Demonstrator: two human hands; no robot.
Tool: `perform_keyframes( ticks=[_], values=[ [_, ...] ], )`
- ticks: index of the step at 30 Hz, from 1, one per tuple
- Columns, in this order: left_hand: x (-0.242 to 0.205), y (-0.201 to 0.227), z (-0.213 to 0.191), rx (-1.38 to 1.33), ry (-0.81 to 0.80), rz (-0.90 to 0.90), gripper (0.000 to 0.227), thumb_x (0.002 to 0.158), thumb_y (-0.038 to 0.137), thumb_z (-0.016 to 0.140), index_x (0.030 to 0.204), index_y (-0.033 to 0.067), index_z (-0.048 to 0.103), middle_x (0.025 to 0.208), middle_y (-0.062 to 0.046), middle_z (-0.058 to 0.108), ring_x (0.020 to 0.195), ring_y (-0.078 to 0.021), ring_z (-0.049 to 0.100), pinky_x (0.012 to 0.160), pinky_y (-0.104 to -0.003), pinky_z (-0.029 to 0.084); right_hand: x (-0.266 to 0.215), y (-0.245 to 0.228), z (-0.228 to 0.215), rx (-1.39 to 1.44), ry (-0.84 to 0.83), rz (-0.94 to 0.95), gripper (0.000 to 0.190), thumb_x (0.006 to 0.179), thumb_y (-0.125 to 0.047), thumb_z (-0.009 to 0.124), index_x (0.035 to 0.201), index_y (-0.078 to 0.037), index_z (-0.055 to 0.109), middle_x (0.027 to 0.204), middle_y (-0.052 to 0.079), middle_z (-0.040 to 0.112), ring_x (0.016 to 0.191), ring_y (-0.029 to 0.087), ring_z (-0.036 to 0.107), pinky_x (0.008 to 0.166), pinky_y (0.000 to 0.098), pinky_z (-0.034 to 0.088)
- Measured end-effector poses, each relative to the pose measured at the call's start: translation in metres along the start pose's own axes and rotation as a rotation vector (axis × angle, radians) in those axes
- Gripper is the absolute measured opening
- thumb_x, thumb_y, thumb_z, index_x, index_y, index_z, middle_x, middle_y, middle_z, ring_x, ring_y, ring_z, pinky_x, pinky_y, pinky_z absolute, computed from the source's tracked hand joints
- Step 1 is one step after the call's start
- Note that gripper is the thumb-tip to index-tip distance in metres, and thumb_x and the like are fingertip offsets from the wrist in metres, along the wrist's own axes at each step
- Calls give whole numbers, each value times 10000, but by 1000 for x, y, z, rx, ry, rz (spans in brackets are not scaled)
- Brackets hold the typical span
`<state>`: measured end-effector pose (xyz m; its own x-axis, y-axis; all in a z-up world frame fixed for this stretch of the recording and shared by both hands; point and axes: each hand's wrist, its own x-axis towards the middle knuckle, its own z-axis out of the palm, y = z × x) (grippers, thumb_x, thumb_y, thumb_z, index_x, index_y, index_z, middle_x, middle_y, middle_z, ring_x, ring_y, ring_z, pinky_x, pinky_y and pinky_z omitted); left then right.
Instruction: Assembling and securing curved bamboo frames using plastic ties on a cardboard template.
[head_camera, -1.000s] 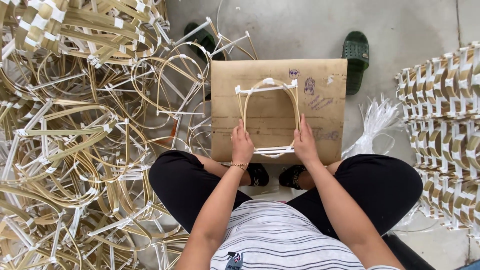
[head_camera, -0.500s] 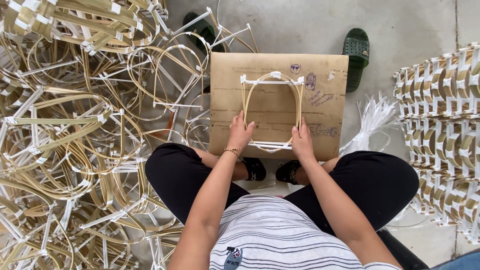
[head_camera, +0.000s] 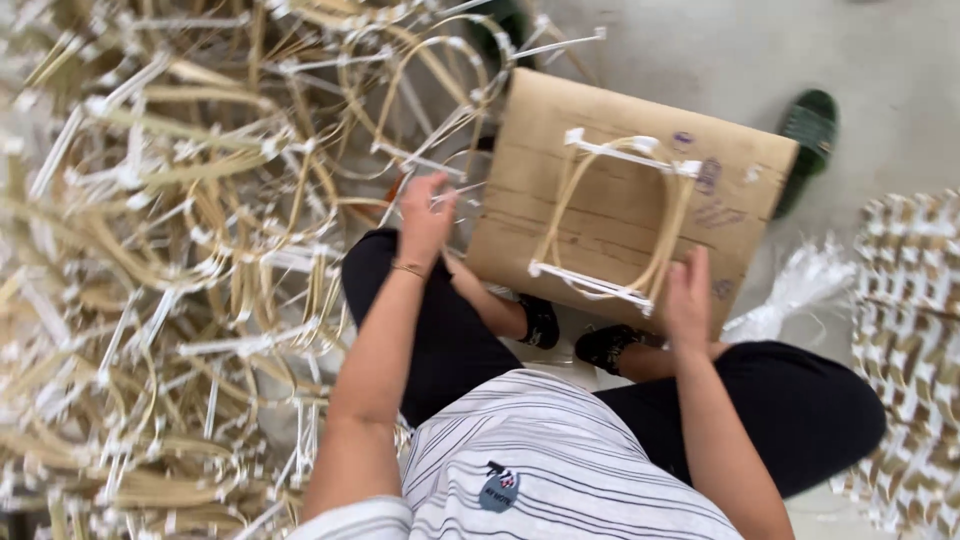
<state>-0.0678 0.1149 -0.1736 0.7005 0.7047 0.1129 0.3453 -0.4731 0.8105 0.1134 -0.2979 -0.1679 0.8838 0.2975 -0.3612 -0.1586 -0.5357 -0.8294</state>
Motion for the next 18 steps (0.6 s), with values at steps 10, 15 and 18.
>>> perform_keyframes(
  ticks=[10,15,18],
  values=[
    [-52,-219,-181,916,-15,-451,740,864,216,695,1517,29,402,1583,-216,391,1465,-426,346,1107,-514,370,-64,-44,-9,314,-121,79,490,1106,-180,497,1566,-22,435,1445,89,560,1194,156,604,918,282,513],
    [-41,-222,-153,989,-182,-659,760,932,225,562,1609,101,239,1686,-127,163,1525,-418,177,1181,-663,148,-77,-94,4,212,-195,68,450,1086,-158,495,1517,-31,479,1379,86,607,1115,156,638,917,295,523],
    [-37,-235,-152,1270,-266,-534,646,999,218,476,1609,110,292,1694,-135,167,1535,-448,172,1180,-681,111,-73,-90,-1,201,-220,6,434,1089,-145,496,1507,-27,499,1361,89,618,1101,159,642,914,293,518]
  ],
)
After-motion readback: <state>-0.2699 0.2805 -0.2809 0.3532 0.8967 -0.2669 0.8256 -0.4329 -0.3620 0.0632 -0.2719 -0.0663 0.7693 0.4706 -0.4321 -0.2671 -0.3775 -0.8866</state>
